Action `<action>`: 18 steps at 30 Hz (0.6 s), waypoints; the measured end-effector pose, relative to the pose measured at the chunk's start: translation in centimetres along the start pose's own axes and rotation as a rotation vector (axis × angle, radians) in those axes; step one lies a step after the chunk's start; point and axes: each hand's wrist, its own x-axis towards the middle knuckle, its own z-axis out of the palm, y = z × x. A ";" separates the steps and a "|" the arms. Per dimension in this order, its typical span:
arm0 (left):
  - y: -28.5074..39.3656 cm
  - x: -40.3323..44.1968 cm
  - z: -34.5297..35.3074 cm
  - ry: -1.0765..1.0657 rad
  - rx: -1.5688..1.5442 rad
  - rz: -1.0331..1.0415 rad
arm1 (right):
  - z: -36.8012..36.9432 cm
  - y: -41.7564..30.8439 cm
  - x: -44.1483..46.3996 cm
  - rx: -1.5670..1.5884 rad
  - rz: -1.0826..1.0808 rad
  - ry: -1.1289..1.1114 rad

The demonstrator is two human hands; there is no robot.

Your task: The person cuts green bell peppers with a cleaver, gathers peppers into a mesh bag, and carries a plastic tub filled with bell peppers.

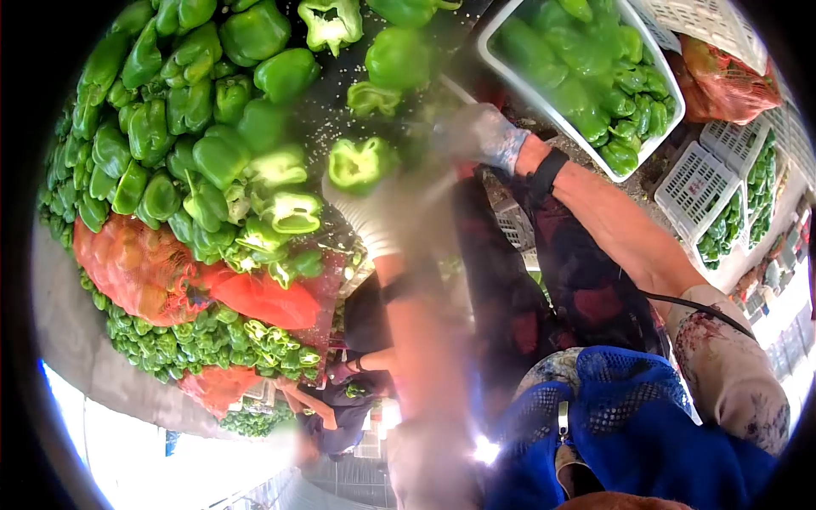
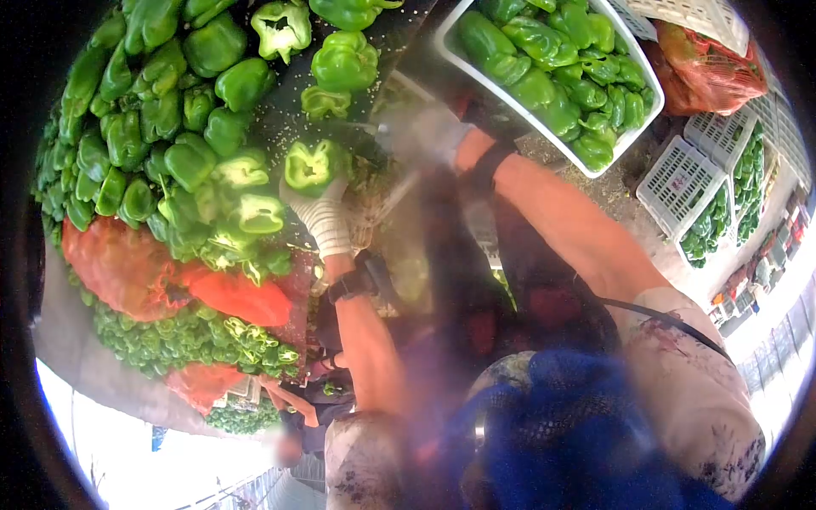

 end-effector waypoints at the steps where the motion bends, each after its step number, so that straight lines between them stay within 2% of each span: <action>1: -0.8 0.2 0.0 0.017 -0.005 0.017 | 1.5 1.4 0.2 0.036 -0.055 0.061; 4: -3.0 2.1 0.0 0.108 0.012 0.118 | -0.9 0.6 -1.1 0.091 -0.151 0.147; 6: -4.5 3.5 -0.4 0.184 0.078 0.194 | -3.4 -2.1 -2.6 0.304 0.076 -0.002; 9: -5.2 4.0 -0.9 0.251 0.272 0.324 | -3.1 -5.2 -3.5 0.132 0.089 0.119; 10: -5.1 3.8 -1.1 0.255 0.298 0.351 | -3.1 -5.3 -3.4 0.140 0.081 0.042; 12: -5.1 3.4 -1.0 0.206 0.134 0.299 | -3.2 -5.3 -3.1 0.149 0.068 -0.108; 15: -1.9 1.2 0.2 0.073 -0.458 0.022 | -1.3 -5.4 -3.6 0.091 -0.035 0.082; 18: 5.5 -2.5 1.9 0.174 -0.813 -0.281 | -1.5 -6.0 -2.8 -0.032 -0.106 0.056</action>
